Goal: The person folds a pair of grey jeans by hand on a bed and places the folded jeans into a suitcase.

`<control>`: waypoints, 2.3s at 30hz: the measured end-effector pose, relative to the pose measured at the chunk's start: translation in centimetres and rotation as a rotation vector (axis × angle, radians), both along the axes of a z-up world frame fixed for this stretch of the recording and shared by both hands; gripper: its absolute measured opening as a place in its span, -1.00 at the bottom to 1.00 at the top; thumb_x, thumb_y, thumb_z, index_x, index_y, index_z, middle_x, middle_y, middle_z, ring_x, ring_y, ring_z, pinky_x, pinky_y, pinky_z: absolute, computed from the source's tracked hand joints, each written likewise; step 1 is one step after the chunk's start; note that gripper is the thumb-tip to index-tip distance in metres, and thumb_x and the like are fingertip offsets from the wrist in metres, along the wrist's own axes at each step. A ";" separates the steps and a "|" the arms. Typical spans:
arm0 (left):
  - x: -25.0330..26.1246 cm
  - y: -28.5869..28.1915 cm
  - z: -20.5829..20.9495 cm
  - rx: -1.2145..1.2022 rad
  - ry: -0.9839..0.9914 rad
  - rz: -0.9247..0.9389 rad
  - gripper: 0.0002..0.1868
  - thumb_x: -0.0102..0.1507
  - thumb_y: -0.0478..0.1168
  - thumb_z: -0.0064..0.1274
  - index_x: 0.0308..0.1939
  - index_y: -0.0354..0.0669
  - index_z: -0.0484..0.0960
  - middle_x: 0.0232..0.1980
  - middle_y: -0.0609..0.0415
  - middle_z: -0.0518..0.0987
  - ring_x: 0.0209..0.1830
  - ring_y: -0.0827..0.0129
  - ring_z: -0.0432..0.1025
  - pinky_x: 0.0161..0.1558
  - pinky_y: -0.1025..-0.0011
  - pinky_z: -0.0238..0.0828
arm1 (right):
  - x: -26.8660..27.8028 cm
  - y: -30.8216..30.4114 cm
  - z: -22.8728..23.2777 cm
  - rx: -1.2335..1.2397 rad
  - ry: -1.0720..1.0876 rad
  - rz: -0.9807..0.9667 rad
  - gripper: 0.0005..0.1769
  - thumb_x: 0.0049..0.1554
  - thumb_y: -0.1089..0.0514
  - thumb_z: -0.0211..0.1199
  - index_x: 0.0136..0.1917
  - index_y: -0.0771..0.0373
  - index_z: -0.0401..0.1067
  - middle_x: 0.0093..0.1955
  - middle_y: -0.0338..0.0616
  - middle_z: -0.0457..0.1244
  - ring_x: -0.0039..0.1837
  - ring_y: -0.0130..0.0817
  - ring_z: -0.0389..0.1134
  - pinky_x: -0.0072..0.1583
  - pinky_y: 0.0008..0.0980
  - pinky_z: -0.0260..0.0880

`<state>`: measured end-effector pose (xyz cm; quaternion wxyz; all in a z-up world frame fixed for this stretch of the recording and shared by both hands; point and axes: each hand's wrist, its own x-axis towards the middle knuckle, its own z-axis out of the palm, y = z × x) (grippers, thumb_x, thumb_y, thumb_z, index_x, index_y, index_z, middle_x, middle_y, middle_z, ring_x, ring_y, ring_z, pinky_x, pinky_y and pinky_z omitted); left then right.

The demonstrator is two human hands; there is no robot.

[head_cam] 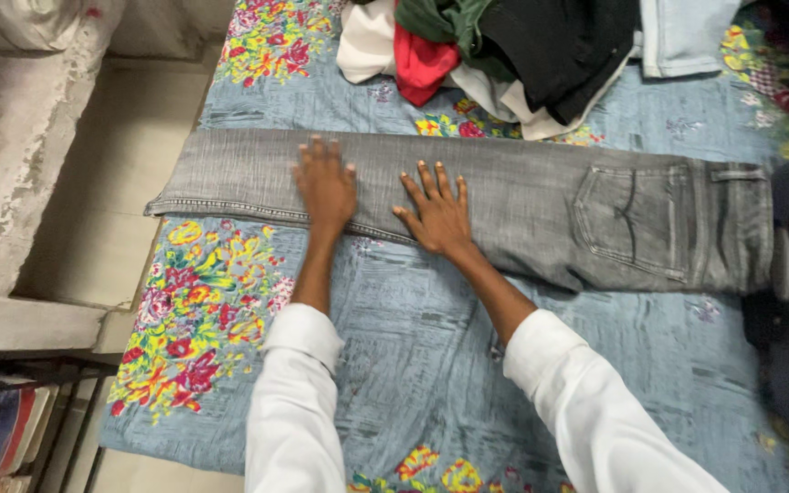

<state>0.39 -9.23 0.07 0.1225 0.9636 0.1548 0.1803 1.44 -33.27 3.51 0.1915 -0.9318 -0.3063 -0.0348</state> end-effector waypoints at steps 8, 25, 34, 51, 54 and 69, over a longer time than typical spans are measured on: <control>-3.5 -14.7 -0.6 0.025 -0.064 -0.187 -0.44 0.42 -0.03 -0.13 0.47 -0.15 0.35 0.61 -0.14 0.18 0.65 -0.04 -0.03 0.59 -0.04 -0.26 | -2.6 -4.2 -3.8 0.028 -0.082 -0.073 -0.37 0.34 -0.06 -0.08 0.63 0.07 0.10 0.70 -0.16 -0.06 0.72 -0.15 -0.17 0.60 0.13 -0.23; -6.1 -15.4 0.7 0.049 -0.065 -0.234 -0.44 0.42 0.01 -0.09 0.44 -0.18 0.40 0.56 -0.14 0.24 0.60 -0.06 0.01 0.51 -0.16 -0.28 | -7.9 -11.1 -0.8 0.080 -0.091 0.020 -0.34 0.20 -0.01 0.18 0.51 0.23 0.23 0.61 0.03 0.03 0.64 0.00 -0.06 0.54 0.06 -0.11; -11.2 -22.1 2.1 -0.139 -0.228 -0.561 -0.61 0.29 -0.22 0.10 0.17 -0.31 0.56 0.27 -0.17 0.46 0.33 -0.04 0.30 0.40 0.03 0.15 | -9.5 -16.7 1.6 0.186 -0.314 -0.019 -0.59 0.04 0.19 0.31 0.15 0.39 0.44 0.29 0.10 0.26 0.42 0.02 0.20 0.48 -0.01 0.12; -11.3 -21.0 4.3 0.166 -0.250 -0.638 -0.83 0.20 -0.33 0.01 -0.15 -0.17 0.65 -0.10 0.05 0.54 0.03 0.17 0.42 0.12 0.11 0.29 | -9.2 -20.2 0.4 0.089 -0.290 0.000 -0.49 0.03 0.32 0.20 0.28 0.29 0.45 0.36 -0.01 0.28 0.47 -0.11 0.19 0.52 -0.02 0.00; -11.1 -20.8 3.7 0.208 -0.254 -0.637 -0.80 0.21 -0.34 0.00 -0.11 -0.17 0.64 -0.08 0.05 0.54 0.05 0.17 0.42 0.14 0.11 0.28 | -9.2 -20.7 0.1 0.048 -0.284 -0.040 -0.46 0.05 0.30 0.19 0.34 0.25 0.42 0.41 -0.02 0.25 0.51 -0.10 0.15 0.53 0.03 -0.07; -10.8 -21.0 3.6 0.243 -0.257 -0.521 -0.74 0.11 -0.33 0.06 -0.12 -0.25 0.61 -0.03 -0.09 0.51 0.01 0.04 0.37 0.03 0.09 0.29 | -8.5 -21.3 -2.4 0.029 -0.105 -0.029 -0.39 0.13 0.25 0.15 0.46 0.17 0.29 0.58 -0.07 0.10 0.63 -0.16 -0.02 0.57 -0.01 -0.14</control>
